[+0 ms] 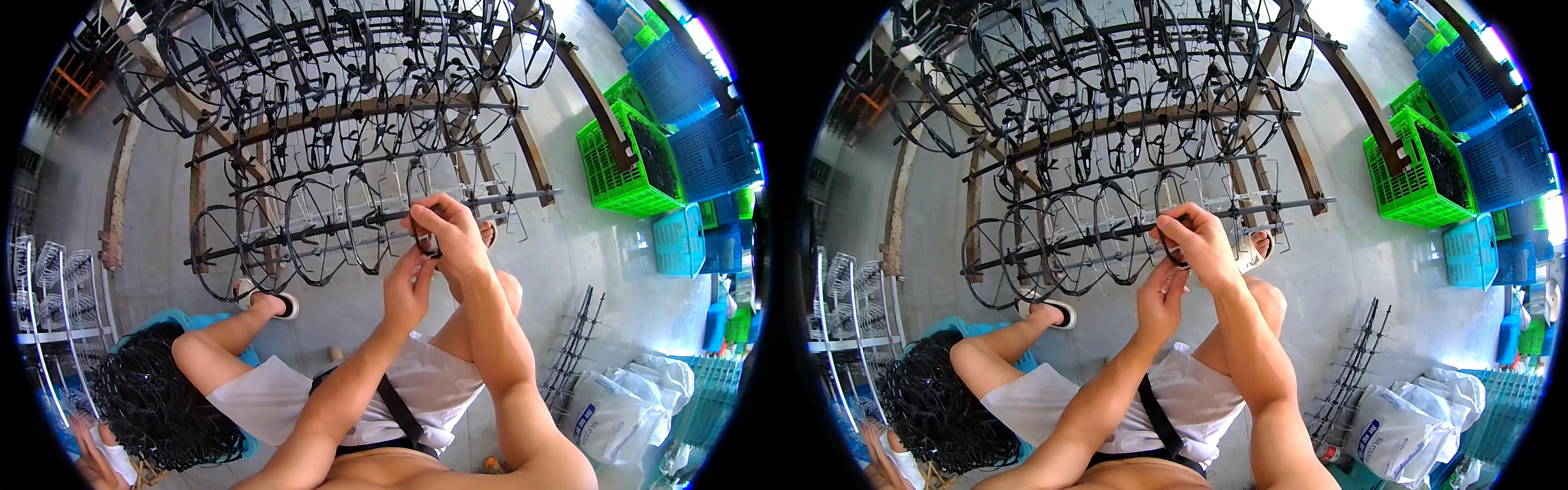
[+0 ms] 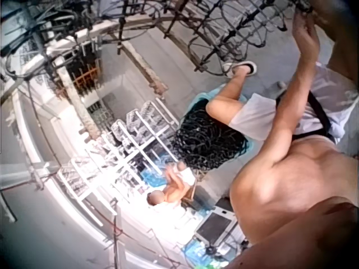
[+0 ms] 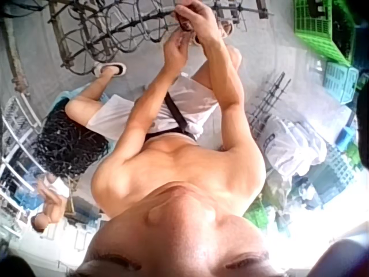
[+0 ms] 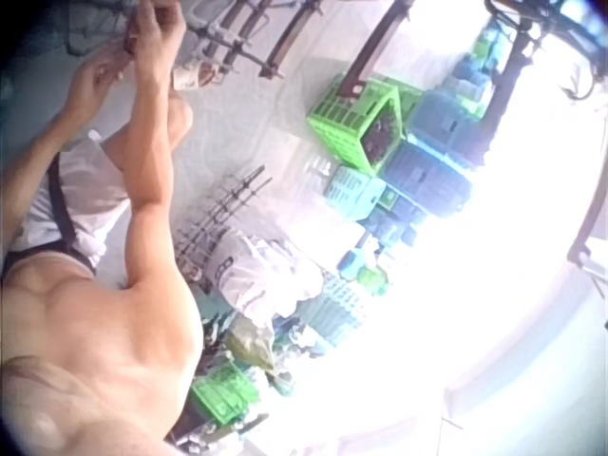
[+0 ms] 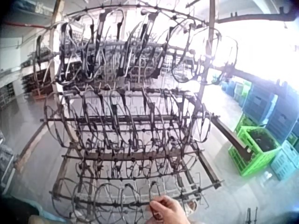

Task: The person repeatedly picks black wire loops from a blue bin and attaches them to a multi-tiered metal rack. They manipulate each loop with both hands, hooking it onto horizontal bars and adjusting its position. The process is continuous and repetitive, with the person occasionally reaching for more loops from the bin.

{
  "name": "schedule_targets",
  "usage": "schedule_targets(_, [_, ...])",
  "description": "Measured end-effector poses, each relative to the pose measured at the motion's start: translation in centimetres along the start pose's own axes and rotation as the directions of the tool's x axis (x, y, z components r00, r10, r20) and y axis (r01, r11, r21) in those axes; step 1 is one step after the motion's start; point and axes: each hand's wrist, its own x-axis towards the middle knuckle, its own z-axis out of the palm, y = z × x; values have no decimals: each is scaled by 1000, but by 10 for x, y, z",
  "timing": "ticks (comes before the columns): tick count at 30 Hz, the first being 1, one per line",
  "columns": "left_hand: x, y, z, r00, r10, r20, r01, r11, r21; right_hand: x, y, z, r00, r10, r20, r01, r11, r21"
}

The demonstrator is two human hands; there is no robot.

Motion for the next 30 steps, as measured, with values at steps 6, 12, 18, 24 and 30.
schedule_targets(6, [3, -9, 1, 980, -119, 160, 112, 992, 53, 0, -4, -12, 1000, -5, 12, 4, 999, 54])
schedule_targets(12, [4, -23, 3, 1000, 3, 24, -4, 1000, 4, -11, -20, 30, 988, 5, -153, -22, 994, -110])
schedule_targets(18, [-32, 3, 9, 996, 16, -88, -9, 997, 73, 5, 21, -11, 970, -182, -161, 150, 970, -192])
schedule_targets(24, [-92, 62, -158, 967, 171, 187, -156, 983, -93, -28, 18, 31, 630, -772, -81, 275, 319, -907])
schedule_targets(30, [-141, 103, -423, 625, 640, -448, 106, 498, 861, -93, 70, 188, 723, -376, 580, 665, 608, -434])
